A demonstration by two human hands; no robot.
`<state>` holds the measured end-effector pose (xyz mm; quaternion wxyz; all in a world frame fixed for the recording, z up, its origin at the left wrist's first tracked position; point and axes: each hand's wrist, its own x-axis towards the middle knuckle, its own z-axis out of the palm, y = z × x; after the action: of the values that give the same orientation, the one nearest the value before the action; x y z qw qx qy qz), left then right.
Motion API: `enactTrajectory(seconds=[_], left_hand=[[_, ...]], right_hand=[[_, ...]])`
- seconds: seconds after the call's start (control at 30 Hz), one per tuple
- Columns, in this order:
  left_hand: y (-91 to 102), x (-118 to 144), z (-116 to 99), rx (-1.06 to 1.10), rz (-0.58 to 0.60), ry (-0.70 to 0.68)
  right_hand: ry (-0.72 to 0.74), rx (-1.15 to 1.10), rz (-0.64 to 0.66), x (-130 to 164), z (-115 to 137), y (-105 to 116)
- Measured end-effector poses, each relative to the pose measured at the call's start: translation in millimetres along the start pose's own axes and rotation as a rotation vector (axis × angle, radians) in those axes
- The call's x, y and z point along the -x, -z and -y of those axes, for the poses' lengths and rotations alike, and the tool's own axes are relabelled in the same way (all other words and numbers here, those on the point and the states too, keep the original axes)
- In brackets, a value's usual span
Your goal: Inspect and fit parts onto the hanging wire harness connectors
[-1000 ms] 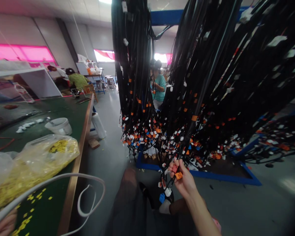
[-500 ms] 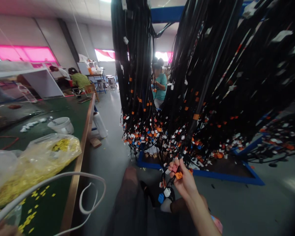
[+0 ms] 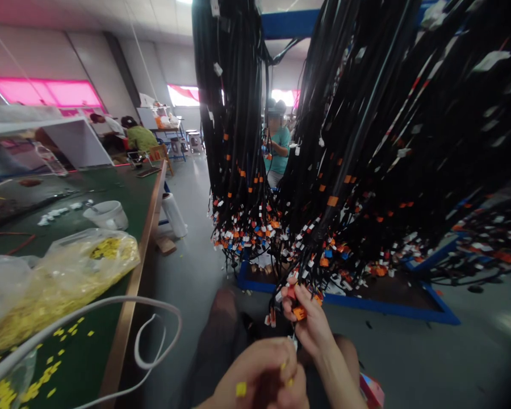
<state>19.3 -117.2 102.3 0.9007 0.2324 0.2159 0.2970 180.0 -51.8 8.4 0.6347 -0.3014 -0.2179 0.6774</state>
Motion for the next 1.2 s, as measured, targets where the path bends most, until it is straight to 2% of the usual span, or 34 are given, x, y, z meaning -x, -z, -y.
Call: enactTrajectory(seconds=[0.07, 0.17, 0.33, 0.47, 0.6, 0.77, 1.0, 1.2], left_hand=[[-4.8, -27.5, -0.9, 0.155, 0.02, 0.052], [-5.3, -57.7, -5.0, 0.285, -0.061, -0.069], [12.5, -79.6, -18.4, 0.293, -0.121, -0.204], [32.4, -86.3, -30.0, 0.256, -0.164, -0.269], [50.2, -86.4, -38.2, 0.247, -0.277, -0.307], [65.3, -86.6, -41.1, 0.255, -0.368, -0.337], [74.6, -93.4, -41.4, 0.24, -0.433, -0.346], [75.9, -94.6, -38.9, 0.241, -0.415, -0.327]], right_hand=[[-0.003, 0.02, 0.005, 0.9, 0.1, -0.6], [-0.022, 0.056, -0.039, 2.7, -0.9, 0.7], [0.041, 0.25, -0.078, 0.2, -6.7, 4.3], [0.123, 0.516, -0.06, -3.4, -9.6, 0.3], [0.155, 0.663, -0.007, -4.9, -13.7, -7.8], [0.172, 0.693, -0.069, -6.1, -24.2, -13.0], [0.21, 0.731, -0.161, -4.1, -33.3, -10.9], [0.238, 0.655, -0.213, -1.8, -34.4, -9.9]])
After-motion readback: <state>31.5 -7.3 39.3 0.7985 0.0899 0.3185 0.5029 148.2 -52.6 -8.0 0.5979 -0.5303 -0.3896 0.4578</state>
